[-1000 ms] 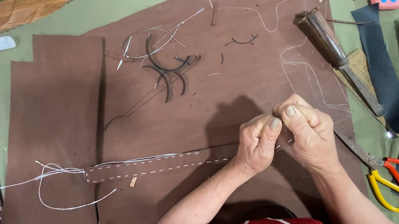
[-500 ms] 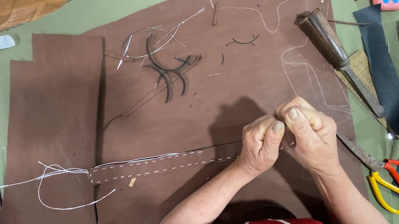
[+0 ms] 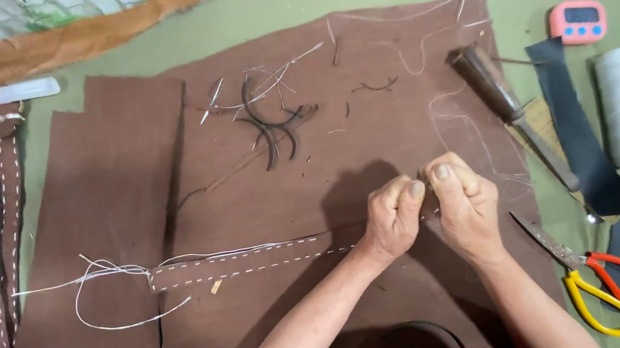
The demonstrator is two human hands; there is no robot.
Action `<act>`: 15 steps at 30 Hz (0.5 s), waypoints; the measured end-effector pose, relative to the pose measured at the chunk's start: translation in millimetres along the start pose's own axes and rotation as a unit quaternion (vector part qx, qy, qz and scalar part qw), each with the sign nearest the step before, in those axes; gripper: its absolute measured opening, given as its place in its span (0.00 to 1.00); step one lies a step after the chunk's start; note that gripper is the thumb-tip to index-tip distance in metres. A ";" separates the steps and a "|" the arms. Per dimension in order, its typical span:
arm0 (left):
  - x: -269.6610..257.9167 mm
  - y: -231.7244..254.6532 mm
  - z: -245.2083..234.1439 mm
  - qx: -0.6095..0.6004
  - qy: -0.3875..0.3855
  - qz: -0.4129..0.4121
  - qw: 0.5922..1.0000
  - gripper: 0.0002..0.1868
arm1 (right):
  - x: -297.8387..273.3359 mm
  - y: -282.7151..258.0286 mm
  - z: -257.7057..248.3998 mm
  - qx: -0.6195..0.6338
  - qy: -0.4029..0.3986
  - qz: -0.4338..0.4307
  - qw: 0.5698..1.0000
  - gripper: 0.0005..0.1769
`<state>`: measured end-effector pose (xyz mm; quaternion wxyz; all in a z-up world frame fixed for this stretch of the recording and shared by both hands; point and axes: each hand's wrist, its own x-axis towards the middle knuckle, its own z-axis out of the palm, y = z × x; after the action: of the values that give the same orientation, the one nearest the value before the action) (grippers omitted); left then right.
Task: Punching holes and hand-stitching a leather strap on a workshop table.
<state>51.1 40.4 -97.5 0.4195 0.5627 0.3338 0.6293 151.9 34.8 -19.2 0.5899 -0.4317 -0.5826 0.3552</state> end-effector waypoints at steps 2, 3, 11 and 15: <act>1.6 13.2 -2.7 0.009 0.004 -0.005 1.000 0.19 | -5.0 4.8 -3.4 0.000 0.002 -0.001 1.000 0.29; 4.0 24.6 -3.6 0.010 0.022 -0.011 1.000 0.10 | -8.3 10.8 -7.6 -0.002 0.007 0.001 1.000 0.26; 21.7 73.0 -13.5 -0.008 0.042 -0.068 0.997 0.08 | -18.6 17.9 -10.9 -0.006 -0.007 0.043 0.999 0.23; 25.6 68.6 -28.2 -0.074 0.063 -0.162 0.982 0.08 | -21.8 39.4 -34.2 -0.088 -0.101 0.107 0.985 0.23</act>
<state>12.4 35.8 -29.3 0.5344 0.4276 0.3988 0.6103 187.6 26.2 -62.1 0.4463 -0.5041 -0.6184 0.4053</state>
